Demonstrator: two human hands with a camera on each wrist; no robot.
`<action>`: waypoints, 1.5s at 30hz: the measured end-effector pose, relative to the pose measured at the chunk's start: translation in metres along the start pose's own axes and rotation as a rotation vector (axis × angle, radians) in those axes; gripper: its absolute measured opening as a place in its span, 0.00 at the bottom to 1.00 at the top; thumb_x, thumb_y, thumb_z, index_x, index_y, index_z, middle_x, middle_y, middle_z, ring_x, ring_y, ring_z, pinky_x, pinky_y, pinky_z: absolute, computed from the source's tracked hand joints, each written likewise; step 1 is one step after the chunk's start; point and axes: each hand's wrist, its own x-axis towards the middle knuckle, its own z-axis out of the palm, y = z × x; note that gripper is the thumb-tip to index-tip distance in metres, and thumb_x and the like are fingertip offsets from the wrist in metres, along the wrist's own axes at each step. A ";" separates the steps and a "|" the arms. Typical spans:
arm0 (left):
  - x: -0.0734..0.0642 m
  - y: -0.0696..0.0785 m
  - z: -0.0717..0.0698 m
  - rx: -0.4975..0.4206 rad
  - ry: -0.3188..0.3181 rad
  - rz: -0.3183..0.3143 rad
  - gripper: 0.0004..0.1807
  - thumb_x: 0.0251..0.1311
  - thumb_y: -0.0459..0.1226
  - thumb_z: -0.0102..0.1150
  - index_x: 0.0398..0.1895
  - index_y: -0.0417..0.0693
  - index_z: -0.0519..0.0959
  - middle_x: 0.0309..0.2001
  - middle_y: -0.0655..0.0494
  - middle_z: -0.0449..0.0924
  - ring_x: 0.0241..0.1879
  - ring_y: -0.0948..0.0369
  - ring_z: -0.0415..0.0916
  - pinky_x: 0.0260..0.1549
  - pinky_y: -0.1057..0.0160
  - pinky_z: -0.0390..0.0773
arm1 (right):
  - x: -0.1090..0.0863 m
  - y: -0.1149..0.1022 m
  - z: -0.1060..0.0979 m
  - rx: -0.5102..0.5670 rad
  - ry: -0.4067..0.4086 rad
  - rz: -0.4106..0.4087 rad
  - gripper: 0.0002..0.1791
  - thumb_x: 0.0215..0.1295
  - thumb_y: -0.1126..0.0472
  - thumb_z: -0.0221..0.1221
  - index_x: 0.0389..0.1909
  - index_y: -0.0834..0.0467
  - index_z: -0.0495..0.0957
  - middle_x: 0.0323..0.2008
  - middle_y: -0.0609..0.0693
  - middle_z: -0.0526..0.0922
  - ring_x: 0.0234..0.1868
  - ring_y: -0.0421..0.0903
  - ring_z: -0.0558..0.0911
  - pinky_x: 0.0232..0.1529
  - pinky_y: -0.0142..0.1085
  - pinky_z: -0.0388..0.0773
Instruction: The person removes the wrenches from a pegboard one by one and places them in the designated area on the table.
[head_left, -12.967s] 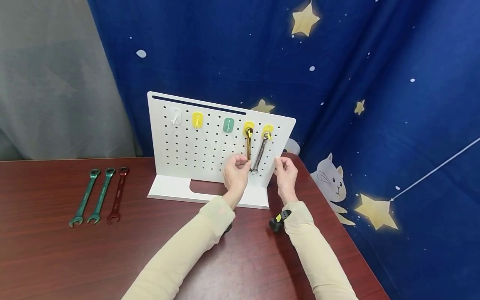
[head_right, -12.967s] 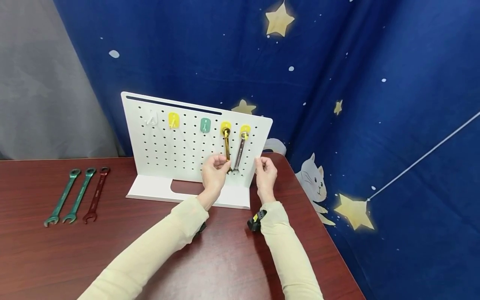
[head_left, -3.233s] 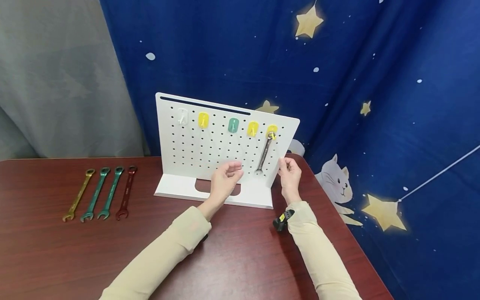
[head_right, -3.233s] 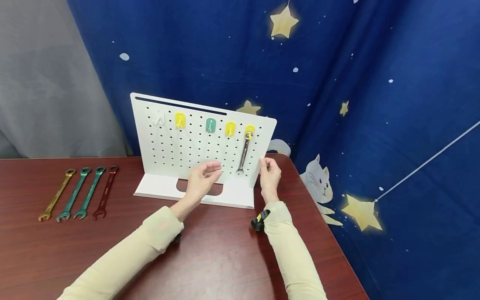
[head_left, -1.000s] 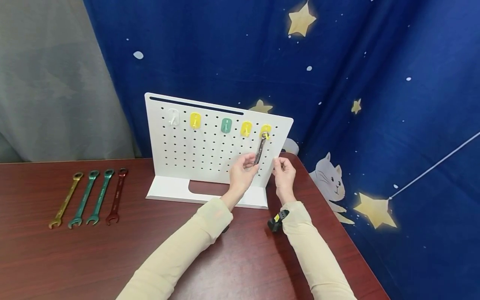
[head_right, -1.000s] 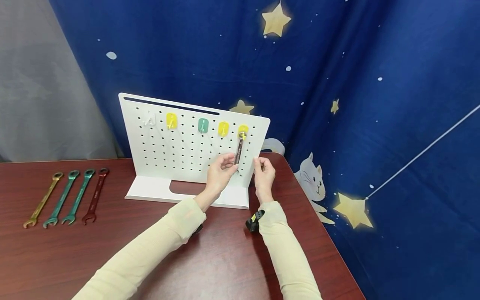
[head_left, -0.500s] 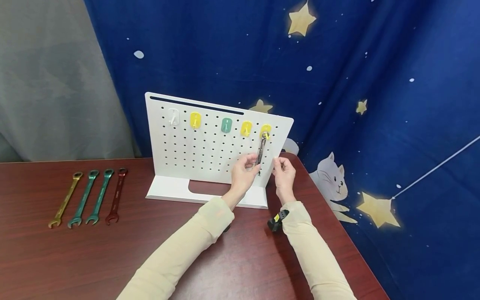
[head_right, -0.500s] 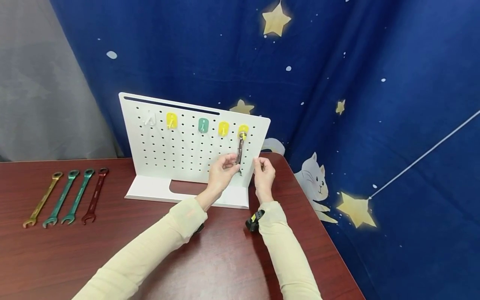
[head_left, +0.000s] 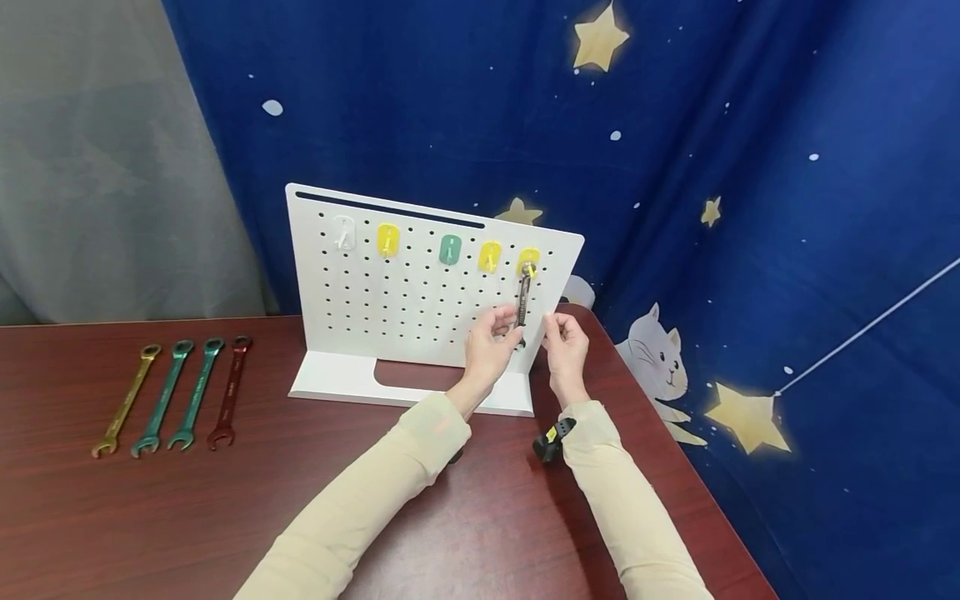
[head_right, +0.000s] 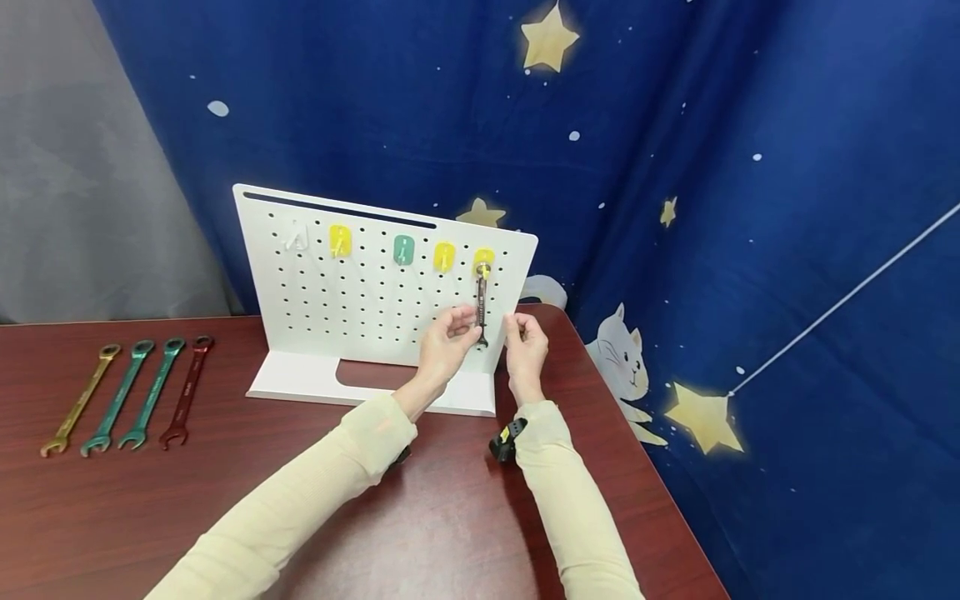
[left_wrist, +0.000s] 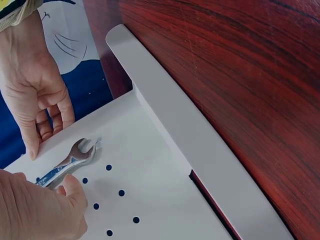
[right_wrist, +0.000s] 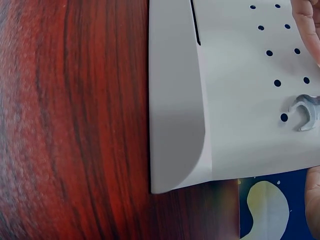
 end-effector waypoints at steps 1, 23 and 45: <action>0.000 0.000 0.000 0.001 -0.002 -0.002 0.17 0.57 0.31 0.61 0.51 0.44 0.77 0.47 0.49 0.82 0.47 0.54 0.77 0.51 0.58 0.75 | 0.000 0.000 0.000 0.003 0.000 0.002 0.07 0.65 0.60 0.58 0.30 0.59 0.75 0.25 0.44 0.75 0.25 0.41 0.71 0.28 0.26 0.74; -0.005 0.000 0.001 -0.077 -0.030 -0.017 0.11 0.55 0.30 0.63 0.42 0.39 0.80 0.39 0.45 0.83 0.39 0.53 0.80 0.42 0.62 0.80 | -0.001 -0.003 0.000 0.018 -0.003 -0.015 0.12 0.65 0.63 0.57 0.35 0.71 0.74 0.26 0.47 0.76 0.23 0.39 0.72 0.27 0.28 0.75; -0.025 0.008 -0.025 -0.168 -0.203 -0.080 0.11 0.58 0.31 0.60 0.45 0.39 0.79 0.37 0.44 0.82 0.31 0.65 0.79 0.35 0.65 0.83 | -0.003 0.000 0.001 -0.031 0.018 -0.022 0.08 0.65 0.58 0.58 0.29 0.58 0.75 0.26 0.46 0.77 0.29 0.39 0.76 0.35 0.34 0.81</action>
